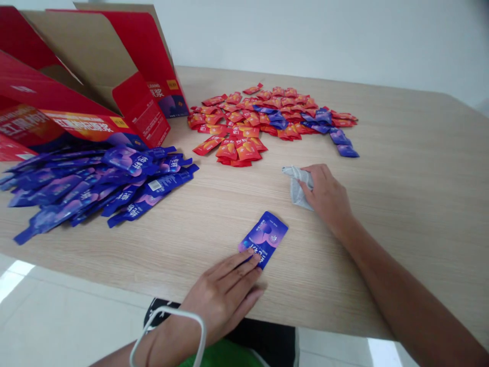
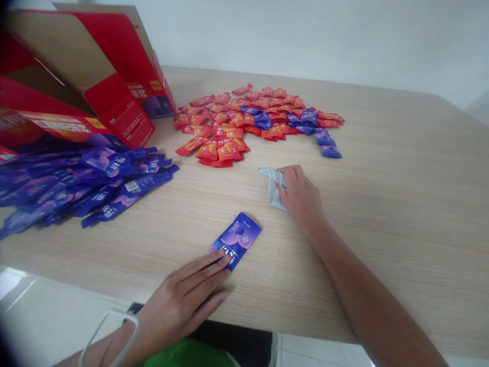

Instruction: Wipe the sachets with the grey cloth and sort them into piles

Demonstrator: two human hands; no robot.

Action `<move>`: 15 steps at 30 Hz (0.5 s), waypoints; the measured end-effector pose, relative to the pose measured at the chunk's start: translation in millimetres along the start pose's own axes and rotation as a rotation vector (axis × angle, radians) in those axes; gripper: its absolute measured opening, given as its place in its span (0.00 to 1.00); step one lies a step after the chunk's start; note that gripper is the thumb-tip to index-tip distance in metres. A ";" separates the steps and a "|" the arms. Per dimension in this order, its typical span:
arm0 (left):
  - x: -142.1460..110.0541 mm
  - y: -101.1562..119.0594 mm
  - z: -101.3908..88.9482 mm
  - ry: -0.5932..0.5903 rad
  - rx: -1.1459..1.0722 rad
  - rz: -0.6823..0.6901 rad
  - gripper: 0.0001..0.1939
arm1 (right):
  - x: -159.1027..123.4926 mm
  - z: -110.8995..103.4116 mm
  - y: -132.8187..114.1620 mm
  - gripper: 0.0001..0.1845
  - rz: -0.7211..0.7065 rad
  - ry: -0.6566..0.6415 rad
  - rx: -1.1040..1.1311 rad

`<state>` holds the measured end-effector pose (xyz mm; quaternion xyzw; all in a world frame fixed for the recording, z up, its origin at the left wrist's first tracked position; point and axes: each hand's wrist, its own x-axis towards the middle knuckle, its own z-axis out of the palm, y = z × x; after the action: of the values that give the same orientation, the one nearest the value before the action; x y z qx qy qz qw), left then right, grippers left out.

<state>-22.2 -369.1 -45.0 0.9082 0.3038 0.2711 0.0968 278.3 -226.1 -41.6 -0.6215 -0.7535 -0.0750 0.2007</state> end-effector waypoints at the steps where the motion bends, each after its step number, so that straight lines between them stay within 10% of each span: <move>1: 0.5 -0.2 -1.1 0.007 0.000 -0.005 0.13 | -0.4 2.4 1.9 0.13 0.003 0.004 0.006; 15: 36.4 -14.1 9.0 -0.238 0.204 -0.276 0.46 | -9.7 23.7 19.8 0.22 -0.049 0.021 0.092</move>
<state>0.0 -336.0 -41.5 0.8887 0.4377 0.1140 0.0755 293.9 -222.1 -69.7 -0.5920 -0.7692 -0.0518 0.2349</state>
